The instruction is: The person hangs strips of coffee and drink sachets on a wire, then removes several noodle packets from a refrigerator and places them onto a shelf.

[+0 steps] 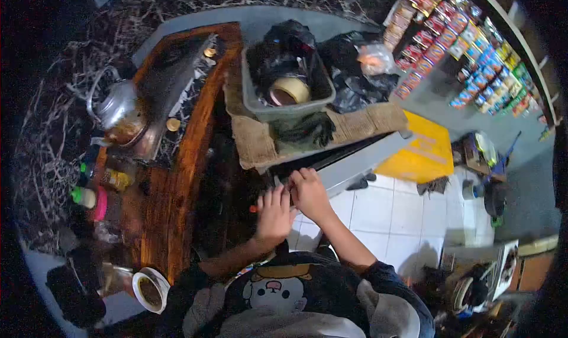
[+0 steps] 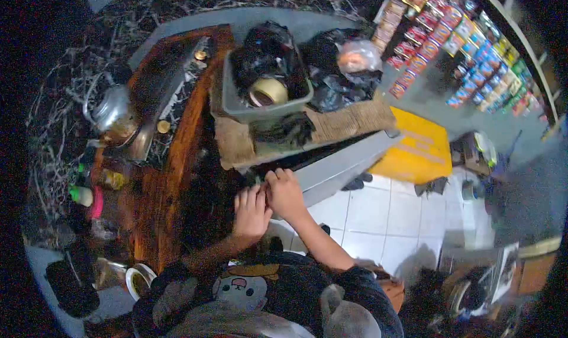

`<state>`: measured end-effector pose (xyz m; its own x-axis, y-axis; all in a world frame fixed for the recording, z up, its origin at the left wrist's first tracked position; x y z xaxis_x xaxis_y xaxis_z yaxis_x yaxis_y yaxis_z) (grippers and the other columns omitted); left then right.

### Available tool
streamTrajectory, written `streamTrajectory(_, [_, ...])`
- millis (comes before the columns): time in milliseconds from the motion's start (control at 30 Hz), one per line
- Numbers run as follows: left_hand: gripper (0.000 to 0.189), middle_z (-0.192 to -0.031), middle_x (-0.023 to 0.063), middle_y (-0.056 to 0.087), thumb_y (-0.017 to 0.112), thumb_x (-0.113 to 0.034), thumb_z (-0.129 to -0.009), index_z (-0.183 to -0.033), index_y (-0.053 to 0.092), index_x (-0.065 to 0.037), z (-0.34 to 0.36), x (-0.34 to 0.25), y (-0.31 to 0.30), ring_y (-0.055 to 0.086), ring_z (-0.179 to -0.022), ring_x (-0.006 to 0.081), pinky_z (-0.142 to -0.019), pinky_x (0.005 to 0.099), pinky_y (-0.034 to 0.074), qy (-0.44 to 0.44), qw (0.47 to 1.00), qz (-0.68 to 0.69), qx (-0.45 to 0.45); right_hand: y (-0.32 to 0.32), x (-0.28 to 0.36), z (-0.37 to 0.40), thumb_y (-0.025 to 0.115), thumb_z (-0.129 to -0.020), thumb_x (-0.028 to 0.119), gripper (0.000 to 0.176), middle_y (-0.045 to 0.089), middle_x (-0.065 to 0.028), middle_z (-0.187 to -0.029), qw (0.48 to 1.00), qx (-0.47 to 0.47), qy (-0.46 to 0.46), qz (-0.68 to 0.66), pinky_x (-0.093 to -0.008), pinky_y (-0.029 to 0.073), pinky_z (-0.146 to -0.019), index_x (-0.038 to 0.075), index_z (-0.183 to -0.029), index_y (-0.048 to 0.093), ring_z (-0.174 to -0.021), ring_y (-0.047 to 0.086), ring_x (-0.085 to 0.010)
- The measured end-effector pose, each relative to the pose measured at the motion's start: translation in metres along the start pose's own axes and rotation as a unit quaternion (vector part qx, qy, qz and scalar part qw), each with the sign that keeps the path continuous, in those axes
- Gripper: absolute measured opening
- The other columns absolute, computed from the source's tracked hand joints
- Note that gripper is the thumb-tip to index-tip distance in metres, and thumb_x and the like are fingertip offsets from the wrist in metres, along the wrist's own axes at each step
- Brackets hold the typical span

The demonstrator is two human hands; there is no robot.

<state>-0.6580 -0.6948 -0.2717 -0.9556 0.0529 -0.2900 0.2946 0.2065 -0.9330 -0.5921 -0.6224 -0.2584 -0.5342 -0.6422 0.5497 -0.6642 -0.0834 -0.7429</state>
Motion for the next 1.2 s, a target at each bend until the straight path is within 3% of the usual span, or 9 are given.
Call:
streamTrajectory(167, [0.057, -0.118, 0.0269, 0.033, 0.054, -0.023, -0.076, -0.115, 0.03, 0.011, 0.037, -0.052, 0.03, 0.033, -0.109, 0.0402, -0.094, 0.0444, 0.025, 0.14, 0.96, 0.21, 0.121, -0.04, -0.013, 0.078, 0.052, -0.067, 0.0, 0.013, 0.048, -0.0174, -0.078, 0.997, -0.024, 0.06, -0.037, -0.0402, 0.04, -0.064, 0.0, -0.078, 0.045, -0.074, 0.046, -0.036])
streamTrajectory(200, [0.068, -0.123, 0.0321, 0.024, 0.052, -0.024, -0.077, -0.123, 0.017, 0.012, 0.039, -0.065, 0.041, 0.027, -0.115, 0.0428, -0.097, 0.0439, 0.02, 0.153, 0.926, 0.279, 0.2, -0.052, -0.016, 0.093, 0.053, -0.07, 0.001, 0.021, 0.047, -0.0209, -0.094, 0.996, -0.028, 0.081, 0.008, -0.0399, 0.041, -0.072, -0.001, -0.09, 0.045, -0.084, 0.047, -0.0373])
streamTrajectory(300, [0.068, -0.122, 0.033, 0.025, 0.051, -0.024, -0.077, -0.123, 0.016, 0.013, 0.046, -0.112, 0.062, 0.025, -0.115, 0.0439, -0.097, 0.0435, 0.02, 0.177, 0.852, 0.352, 0.345, -0.087, -0.032, 0.132, 0.05, -0.073, 0.004, 0.031, 0.039, -0.0231, -0.113, 0.982, -0.085, 0.143, 0.087, -0.0396, 0.036, -0.085, -0.001, -0.103, 0.044, -0.1, 0.042, -0.0381])
streamTrajectory(333, [0.07, -0.126, 0.0325, 0.019, 0.052, -0.023, -0.077, -0.123, 0.013, 0.014, 0.049, -0.129, 0.068, 0.022, -0.118, 0.0426, -0.098, 0.0431, 0.019, 0.239, 0.862, 0.326, 0.307, -0.1, -0.035, 0.143, 0.047, -0.075, 0.004, 0.04, 0.028, -0.0222, -0.125, 0.976, -0.071, 0.19, 0.084, -0.0391, 0.031, -0.092, 0.001, -0.114, 0.039, -0.111, 0.035, -0.0369])
streamTrajectory(433, [0.071, -0.13, 0.0305, 0.011, 0.053, -0.024, -0.076, -0.126, 0.015, 0.008, 0.053, -0.176, 0.085, 0.017, -0.122, 0.0389, -0.099, 0.0445, 0.016, 0.302, 0.864, 0.359, 0.186, -0.135, -0.055, 0.184, 0.046, -0.078, 0.006, 0.042, 0.029, -0.0224, -0.125, 0.943, -0.098, 0.261, 0.183, -0.0398, 0.031, -0.092, 0.002, -0.118, 0.036, -0.111, 0.035, -0.0375])
streamTrajectory(567, [0.068, -0.135, 0.0239, 0.005, 0.054, -0.018, -0.076, -0.129, 0.017, 0.002, 0.047, -0.221, 0.09, 0.011, -0.125, 0.0371, -0.101, 0.0409, 0.017, 0.33, 0.834, 0.362, 0.255, -0.171, -0.069, 0.242, 0.046, -0.081, 0.013, 0.043, 0.034, -0.0238, -0.121, 0.895, -0.094, 0.388, 0.199, -0.041, 0.034, -0.089, 0.006, -0.121, 0.034, -0.109, 0.037, -0.0385])
streamTrajectory(633, [0.066, -0.136, 0.0178, 0.007, 0.054, -0.023, -0.077, -0.132, 0.019, -0.01, 0.049, -0.233, 0.112, 0.009, -0.126, 0.0332, -0.1, 0.0465, 0.013, 0.371, 0.785, 0.401, 0.292, -0.185, -0.075, 0.269, 0.047, -0.08, 0.013, 0.046, 0.034, -0.0234, -0.122, 0.862, -0.108, 0.431, 0.244, -0.0438, 0.031, -0.09, 0.009, -0.123, 0.034, -0.11, 0.037, -0.037])
streamTrajectory(900, [0.047, -0.133, 0.0195, 0.019, 0.057, -0.019, -0.076, -0.119, 0.042, -0.01, 0.051, -0.177, 0.162, 0.021, -0.123, 0.035, -0.098, 0.0398, 0.023, 0.309, 0.821, 0.363, 0.314, -0.247, -0.13, 0.325, 0.055, -0.073, 0.017, 0.055, 0.037, -0.0117, -0.124, 0.749, -0.172, 0.425, 0.478, -0.0437, 0.023, -0.095, 0.017, -0.124, 0.035, -0.114, 0.036, -0.0275])
streamTrajectory(1200, [0.045, -0.132, 0.0188, 0.023, 0.058, -0.021, -0.075, -0.117, 0.044, -0.012, 0.042, -0.084, 0.204, 0.026, -0.12, 0.0341, -0.096, 0.0378, 0.026, 0.154, 0.903, 0.255, 0.309, -0.273, -0.184, 0.34, 0.06, -0.069, 0.017, 0.068, 0.027, -0.0097, -0.132, 0.712, -0.286, 0.449, 0.458, -0.0452, 0.018, -0.098, 0.014, -0.129, 0.027, -0.122, 0.024, -0.0304])
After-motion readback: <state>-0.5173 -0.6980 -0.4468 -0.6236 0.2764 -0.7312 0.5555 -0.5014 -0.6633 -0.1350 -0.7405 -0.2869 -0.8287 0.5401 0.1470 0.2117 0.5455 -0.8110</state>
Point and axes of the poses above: each hand's wrist, its own z-axis away from the middle knuckle, its own y-axis out of the palm, x = y × z, the point moved 6 cm from there along -z, towards the middle knuckle
